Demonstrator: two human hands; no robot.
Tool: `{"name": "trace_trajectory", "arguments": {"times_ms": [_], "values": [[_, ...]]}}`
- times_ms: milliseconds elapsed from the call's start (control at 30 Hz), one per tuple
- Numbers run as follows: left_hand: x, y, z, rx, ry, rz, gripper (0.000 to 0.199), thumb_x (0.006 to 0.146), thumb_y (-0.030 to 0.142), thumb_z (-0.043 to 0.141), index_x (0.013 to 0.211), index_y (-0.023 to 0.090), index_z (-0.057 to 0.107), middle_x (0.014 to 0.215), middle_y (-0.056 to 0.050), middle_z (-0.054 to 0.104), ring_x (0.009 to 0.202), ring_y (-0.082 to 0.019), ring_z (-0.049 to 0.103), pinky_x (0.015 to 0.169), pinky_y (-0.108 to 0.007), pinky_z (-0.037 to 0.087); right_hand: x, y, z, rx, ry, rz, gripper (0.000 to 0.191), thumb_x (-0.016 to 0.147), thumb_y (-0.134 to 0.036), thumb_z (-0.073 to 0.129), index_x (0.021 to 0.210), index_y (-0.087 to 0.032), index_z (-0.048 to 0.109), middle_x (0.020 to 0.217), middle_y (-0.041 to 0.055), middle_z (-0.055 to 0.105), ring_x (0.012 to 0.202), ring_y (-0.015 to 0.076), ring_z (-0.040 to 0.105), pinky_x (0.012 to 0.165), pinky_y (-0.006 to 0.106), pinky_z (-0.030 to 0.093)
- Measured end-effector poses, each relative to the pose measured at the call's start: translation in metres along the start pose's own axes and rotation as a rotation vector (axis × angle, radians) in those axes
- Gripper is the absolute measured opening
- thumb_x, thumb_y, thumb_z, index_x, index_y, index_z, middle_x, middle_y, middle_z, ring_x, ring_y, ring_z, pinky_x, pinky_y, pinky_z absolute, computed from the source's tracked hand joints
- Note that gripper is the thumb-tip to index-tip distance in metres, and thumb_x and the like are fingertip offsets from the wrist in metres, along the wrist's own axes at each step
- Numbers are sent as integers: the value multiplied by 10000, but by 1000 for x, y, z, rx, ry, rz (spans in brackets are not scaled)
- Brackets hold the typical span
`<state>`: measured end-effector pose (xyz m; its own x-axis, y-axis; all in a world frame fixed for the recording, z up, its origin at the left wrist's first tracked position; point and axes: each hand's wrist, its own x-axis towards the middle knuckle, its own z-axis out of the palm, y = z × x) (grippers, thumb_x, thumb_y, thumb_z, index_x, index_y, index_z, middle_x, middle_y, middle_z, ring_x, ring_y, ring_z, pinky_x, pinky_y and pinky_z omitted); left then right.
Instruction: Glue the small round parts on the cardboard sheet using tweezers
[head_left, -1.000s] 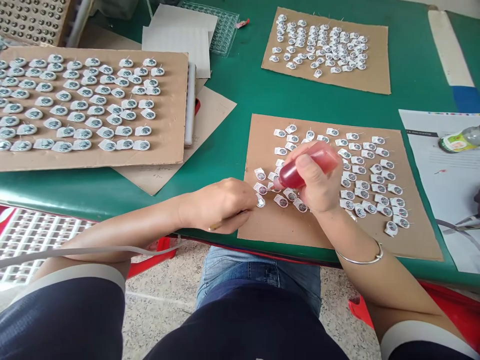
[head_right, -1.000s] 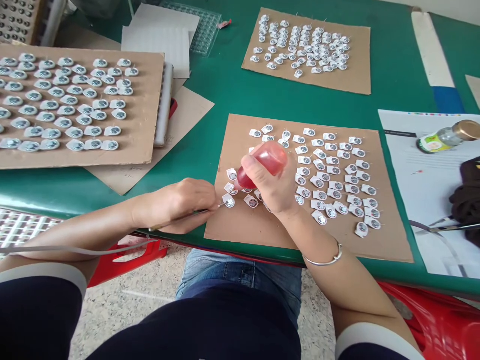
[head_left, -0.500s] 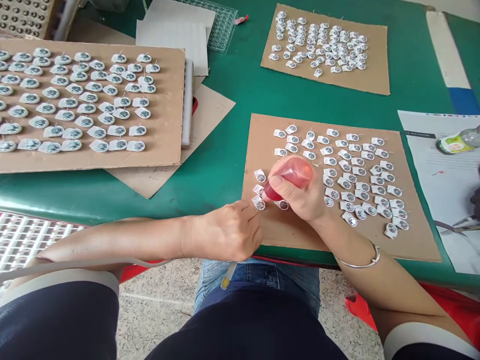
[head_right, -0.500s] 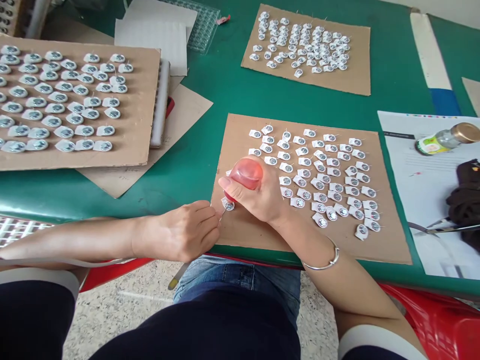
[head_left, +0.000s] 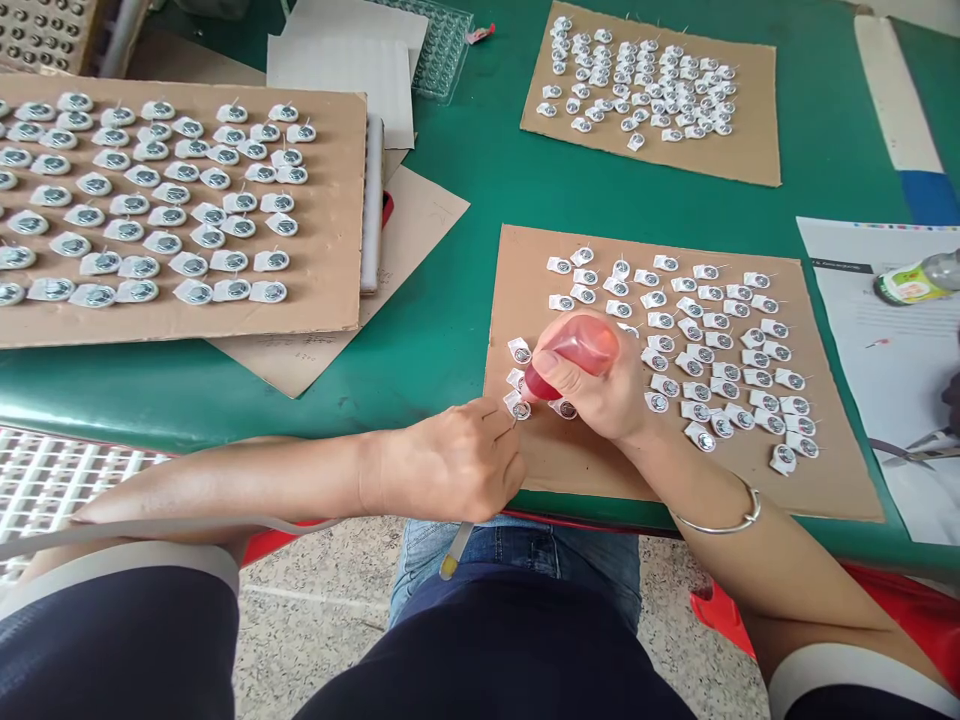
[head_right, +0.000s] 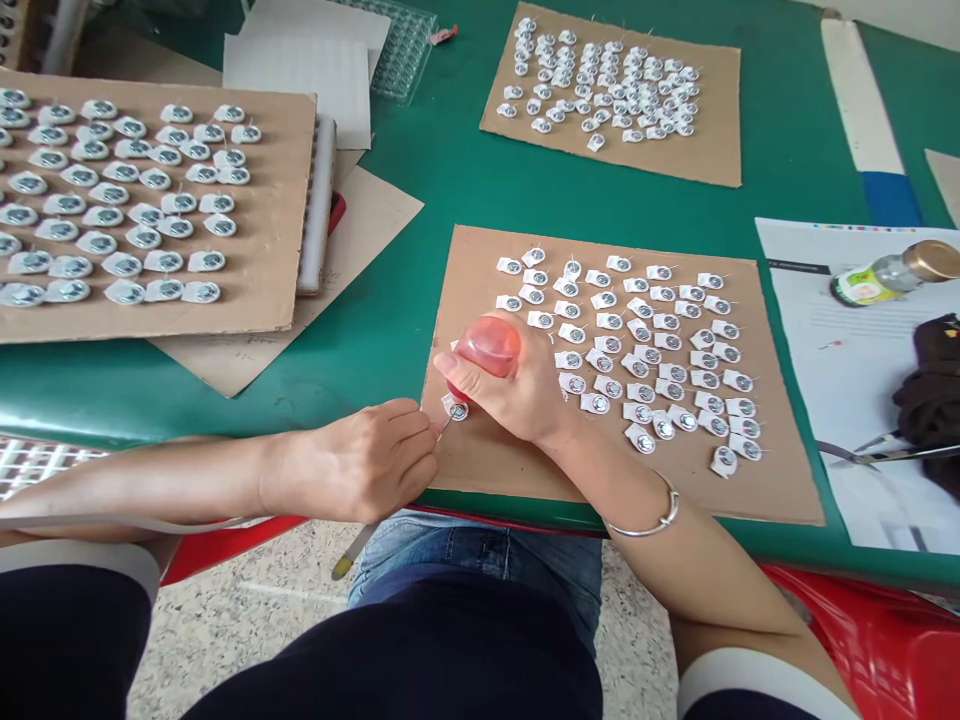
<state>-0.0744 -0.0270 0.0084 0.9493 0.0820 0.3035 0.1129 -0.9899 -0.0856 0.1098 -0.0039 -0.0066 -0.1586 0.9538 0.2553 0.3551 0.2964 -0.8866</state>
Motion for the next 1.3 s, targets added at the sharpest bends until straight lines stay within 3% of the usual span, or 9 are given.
{"name": "trace_trajectory", "arguments": {"times_ms": [300,733,1300], "values": [[1,0,-2,6,-5,-5,244,796,63,499,571,153,464,538,-20,497,485,-140,446,489,-295,328,1,-3,-1,18,9,10,215,752,-378,643,740,-180,560,726,29,599,658,139,570,649,323,482],[-2,-2,-2,-30,-33,-17,238,808,51,484,592,151,460,566,-21,495,517,-132,435,509,-298,318,2,-1,-2,8,16,12,246,754,-413,635,739,-185,544,683,27,583,619,143,550,620,336,482],[-4,-11,-1,-222,-29,-82,231,812,63,433,602,151,472,593,-29,469,549,-145,385,539,-308,311,3,-2,-4,-17,45,-111,163,736,-297,669,708,-183,556,702,8,606,634,120,563,588,294,474]]}}
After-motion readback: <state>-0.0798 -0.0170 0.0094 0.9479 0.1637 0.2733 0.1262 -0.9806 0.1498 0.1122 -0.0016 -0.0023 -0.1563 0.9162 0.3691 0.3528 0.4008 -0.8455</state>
